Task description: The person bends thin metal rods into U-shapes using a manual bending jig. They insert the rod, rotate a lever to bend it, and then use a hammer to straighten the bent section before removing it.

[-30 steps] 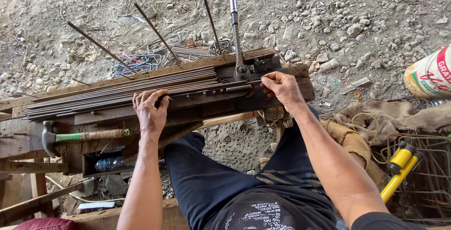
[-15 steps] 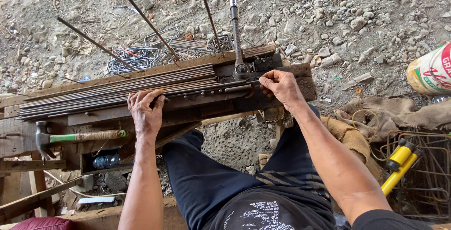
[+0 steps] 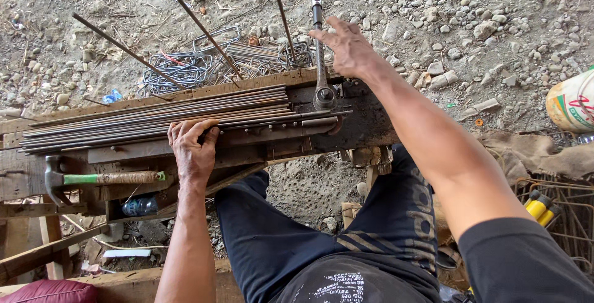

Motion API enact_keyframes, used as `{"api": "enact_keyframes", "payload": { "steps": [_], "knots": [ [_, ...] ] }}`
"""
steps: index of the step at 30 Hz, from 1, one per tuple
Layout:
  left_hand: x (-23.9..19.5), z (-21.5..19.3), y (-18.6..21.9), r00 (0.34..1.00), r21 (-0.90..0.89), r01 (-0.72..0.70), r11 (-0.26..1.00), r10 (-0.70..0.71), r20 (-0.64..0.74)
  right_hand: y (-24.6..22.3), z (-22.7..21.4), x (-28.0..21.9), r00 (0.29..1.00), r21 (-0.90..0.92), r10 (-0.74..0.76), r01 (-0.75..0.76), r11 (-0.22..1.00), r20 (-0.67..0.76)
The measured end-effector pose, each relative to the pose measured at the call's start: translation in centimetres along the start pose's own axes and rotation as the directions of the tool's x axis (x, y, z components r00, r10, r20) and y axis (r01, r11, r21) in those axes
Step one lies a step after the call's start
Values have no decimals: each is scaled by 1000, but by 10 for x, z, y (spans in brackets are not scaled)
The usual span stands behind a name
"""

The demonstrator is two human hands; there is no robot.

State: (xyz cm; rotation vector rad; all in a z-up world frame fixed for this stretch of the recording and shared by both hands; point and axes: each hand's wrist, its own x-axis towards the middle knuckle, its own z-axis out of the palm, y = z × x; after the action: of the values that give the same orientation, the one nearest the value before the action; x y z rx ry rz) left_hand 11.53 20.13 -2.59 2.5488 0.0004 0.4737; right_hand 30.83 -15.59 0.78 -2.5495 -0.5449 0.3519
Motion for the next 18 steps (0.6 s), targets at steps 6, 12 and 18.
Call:
{"api": "enact_keyframes", "payload": {
  "steps": [6, 12, 18],
  "knots": [
    [1, -3, 4, 998, -15, 54, 998, -54, 35, 31, 7, 32, 975, -484, 118, -13, 875, 188],
    [3, -7, 9, 999, -32, 39, 999, -38, 31, 66, -6, 46, 959, -608, 8, 172, 775, 282],
    [5, -7, 7, 997, -58, 56, 997, -53, 47, 131, -45, 8, 986, -404, 134, -82, 911, 103]
  ]
}}
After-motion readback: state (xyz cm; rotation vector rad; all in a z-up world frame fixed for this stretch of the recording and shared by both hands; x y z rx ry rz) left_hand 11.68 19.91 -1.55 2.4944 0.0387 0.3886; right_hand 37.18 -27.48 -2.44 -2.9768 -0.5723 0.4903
